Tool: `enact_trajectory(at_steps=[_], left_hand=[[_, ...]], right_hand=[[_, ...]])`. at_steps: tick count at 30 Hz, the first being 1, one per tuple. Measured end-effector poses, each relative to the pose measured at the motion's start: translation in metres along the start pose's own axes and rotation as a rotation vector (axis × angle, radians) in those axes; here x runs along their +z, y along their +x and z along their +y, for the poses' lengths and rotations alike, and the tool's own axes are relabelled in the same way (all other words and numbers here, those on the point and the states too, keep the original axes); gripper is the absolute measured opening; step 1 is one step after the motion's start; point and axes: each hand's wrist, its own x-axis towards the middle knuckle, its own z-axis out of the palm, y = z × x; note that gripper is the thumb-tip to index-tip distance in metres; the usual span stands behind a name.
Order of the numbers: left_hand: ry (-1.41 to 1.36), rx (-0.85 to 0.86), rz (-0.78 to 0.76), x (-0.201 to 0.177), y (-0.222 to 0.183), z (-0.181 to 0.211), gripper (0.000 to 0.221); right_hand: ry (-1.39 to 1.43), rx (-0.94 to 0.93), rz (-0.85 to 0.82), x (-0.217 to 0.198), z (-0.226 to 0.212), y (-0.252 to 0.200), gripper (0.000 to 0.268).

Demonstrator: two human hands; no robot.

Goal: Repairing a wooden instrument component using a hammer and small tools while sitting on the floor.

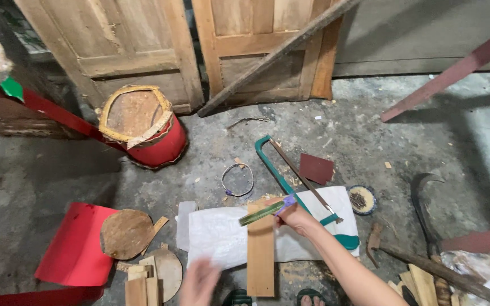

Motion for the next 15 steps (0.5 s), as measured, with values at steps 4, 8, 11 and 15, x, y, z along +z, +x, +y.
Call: enact_trajectory(at_steps=[4,8,11,15], left_hand=[[0.014,0.43,-0.37,0.07,0.064,0.015,0.096],[-0.459,0.165,-0.483,0.122,0.121,-0.016,0.049],[-0.609,0.23,-0.448,0.144,0.152,-0.045,0.032],[-0.763,0.121,-0.423,0.149,0.18,-0.072,0.035]], right_hand=[[0.003,-0.028,0.044,0.001,-0.013,-0.019,0.039],[0.027,-0.065,0.109,0.004,-0.01,-0.029,0.048],[0.08,-0.095,0.182,0.003,0.001,-0.029,0.044],[0.148,-0.059,0.422,-0.016,0.058,0.012,0.016]])
